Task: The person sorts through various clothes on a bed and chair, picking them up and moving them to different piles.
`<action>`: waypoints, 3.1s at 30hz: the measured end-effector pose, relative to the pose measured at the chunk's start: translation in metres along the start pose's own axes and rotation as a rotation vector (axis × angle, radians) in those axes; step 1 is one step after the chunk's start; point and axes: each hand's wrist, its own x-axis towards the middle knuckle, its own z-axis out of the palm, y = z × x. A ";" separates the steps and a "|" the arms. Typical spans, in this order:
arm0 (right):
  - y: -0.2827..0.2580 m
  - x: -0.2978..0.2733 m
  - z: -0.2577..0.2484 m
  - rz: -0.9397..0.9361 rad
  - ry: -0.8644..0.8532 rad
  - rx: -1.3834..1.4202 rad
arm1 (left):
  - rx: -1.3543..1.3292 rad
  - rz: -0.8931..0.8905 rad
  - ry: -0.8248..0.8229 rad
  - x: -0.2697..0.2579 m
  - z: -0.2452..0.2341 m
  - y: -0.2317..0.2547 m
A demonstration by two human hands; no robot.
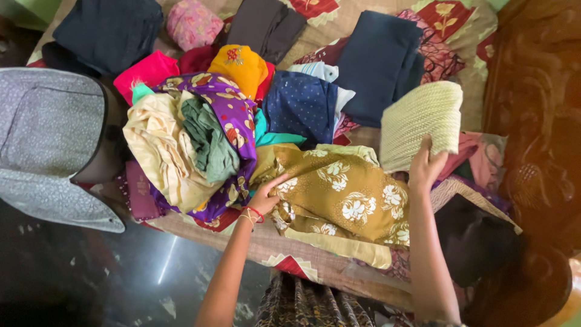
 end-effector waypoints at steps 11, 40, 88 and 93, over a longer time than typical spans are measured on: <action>-0.002 -0.220 0.020 0.943 0.128 0.555 | -0.221 -0.348 -0.018 0.006 0.006 -0.009; -0.025 -0.197 0.296 -0.752 -1.299 -1.626 | 0.845 0.251 0.161 -0.020 0.154 -0.068; 0.080 -0.311 0.064 0.897 0.108 0.875 | 0.652 0.870 0.055 -0.001 0.185 0.104; 0.025 -0.312 0.112 0.822 0.329 -0.292 | 0.504 0.607 -0.591 -0.015 0.176 0.081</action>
